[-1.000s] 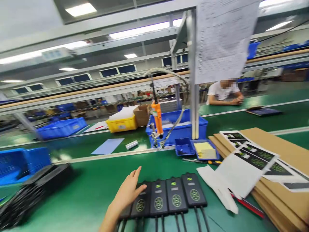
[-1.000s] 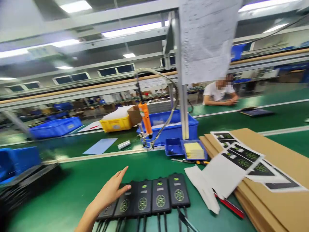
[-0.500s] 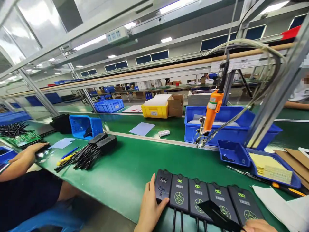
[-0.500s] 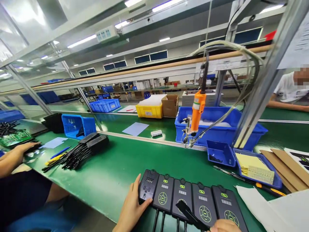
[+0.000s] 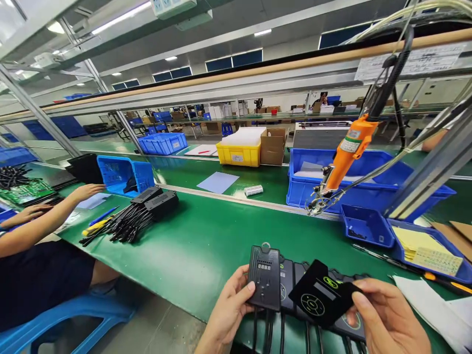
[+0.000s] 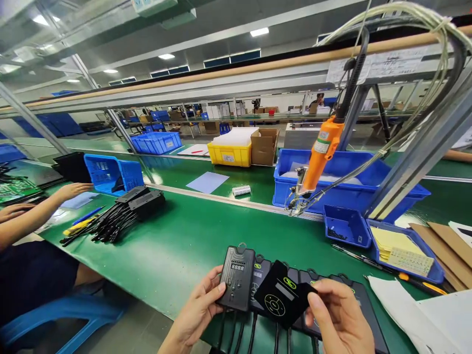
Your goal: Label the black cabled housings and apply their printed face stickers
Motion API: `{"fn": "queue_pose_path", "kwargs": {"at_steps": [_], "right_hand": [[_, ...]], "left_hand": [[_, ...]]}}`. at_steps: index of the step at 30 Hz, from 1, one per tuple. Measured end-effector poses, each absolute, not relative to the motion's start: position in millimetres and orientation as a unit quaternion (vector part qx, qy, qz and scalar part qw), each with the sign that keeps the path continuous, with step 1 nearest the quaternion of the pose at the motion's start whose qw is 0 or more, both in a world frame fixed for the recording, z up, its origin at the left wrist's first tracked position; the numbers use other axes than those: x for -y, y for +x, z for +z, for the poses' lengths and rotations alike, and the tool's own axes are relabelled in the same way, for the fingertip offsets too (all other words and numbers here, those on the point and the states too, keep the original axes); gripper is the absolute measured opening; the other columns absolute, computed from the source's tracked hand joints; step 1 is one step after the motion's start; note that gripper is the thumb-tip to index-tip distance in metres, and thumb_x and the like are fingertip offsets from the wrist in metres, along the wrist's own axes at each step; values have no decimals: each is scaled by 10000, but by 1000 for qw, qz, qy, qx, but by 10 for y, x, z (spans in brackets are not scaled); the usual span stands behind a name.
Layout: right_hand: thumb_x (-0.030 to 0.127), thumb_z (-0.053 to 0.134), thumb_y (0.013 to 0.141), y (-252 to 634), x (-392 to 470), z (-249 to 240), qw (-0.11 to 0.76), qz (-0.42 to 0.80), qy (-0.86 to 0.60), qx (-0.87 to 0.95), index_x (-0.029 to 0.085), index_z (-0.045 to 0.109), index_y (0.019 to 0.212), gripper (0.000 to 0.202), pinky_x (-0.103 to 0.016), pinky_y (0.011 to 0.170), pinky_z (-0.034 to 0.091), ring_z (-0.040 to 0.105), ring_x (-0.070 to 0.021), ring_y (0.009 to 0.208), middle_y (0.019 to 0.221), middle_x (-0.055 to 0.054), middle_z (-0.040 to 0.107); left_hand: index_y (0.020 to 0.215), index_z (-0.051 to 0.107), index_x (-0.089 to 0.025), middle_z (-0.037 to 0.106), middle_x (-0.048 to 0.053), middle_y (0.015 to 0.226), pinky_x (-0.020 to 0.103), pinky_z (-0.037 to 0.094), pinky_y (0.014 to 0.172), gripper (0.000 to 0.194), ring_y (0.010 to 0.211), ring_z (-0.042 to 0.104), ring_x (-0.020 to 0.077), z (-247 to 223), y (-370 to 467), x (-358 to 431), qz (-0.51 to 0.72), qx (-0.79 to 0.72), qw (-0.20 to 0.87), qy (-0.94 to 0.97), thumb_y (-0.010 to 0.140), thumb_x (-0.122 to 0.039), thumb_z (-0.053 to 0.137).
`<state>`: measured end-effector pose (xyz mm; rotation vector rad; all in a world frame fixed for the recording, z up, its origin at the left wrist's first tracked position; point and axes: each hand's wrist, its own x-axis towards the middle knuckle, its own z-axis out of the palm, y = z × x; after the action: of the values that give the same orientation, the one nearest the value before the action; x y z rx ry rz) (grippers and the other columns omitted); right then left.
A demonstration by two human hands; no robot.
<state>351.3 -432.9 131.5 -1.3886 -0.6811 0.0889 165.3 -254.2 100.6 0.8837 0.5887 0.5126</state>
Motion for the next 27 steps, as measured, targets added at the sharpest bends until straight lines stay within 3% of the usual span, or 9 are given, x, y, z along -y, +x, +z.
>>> {"fn": "queue_pose_path", "kwargs": {"at_steps": [4, 8, 12, 16, 27], "right_hand": [[415, 765, 812, 3612, 4236, 1304, 715, 124, -624, 291, 249, 634, 992, 277, -221, 441, 487, 548, -117, 492, 756, 7, 578], [439, 757, 821, 3583, 4161, 1302, 701, 184, -630, 280, 243, 646, 973, 271, -208, 431, 464, 526, -106, 506, 759, 8, 576], [454, 750, 829, 3551, 4169, 1292, 686, 196, -644, 278, 249, 639, 944, 260, -184, 418, 444, 509, -87, 486, 741, 21, 571], [455, 743, 839, 3531, 4186, 1291, 677, 198, -652, 280, 261, 636, 952, 249, -172, 413, 436, 509, -81, 489, 749, 24, 567], [431, 734, 849, 3503, 4190, 1316, 669, 184, -660, 286, 255, 644, 956, 225, -173, 398, 437, 497, -72, 476, 784, 22, 572]], "left_hand": [[1239, 522, -227, 699, 42, 928, 269, 520, 698, 610, 762, 658, 141, 1059, 1794, 2839, 195, -205, 882, 376, 743, -374, 844], [1292, 498, -216, 683, 25, 929, 215, 453, 679, 753, 717, 626, 95, 1085, 1870, 3024, 160, -146, 908, 360, 633, -173, 858], [1306, 504, -201, 686, 51, 992, 195, 380, 626, 812, 764, 625, 105, 1162, 1882, 3096, 137, -127, 915, 356, 541, -21, 706], [1337, 479, -187, 676, 60, 1016, 205, 346, 593, 864, 796, 633, 130, 1240, 1864, 3120, 116, -143, 918, 350, 505, -3, 624], [1338, 459, -198, 661, 53, 1016, 219, 357, 616, 853, 812, 625, 131, 1262, 1837, 3146, 116, -150, 922, 338, 526, -6, 636]]}}
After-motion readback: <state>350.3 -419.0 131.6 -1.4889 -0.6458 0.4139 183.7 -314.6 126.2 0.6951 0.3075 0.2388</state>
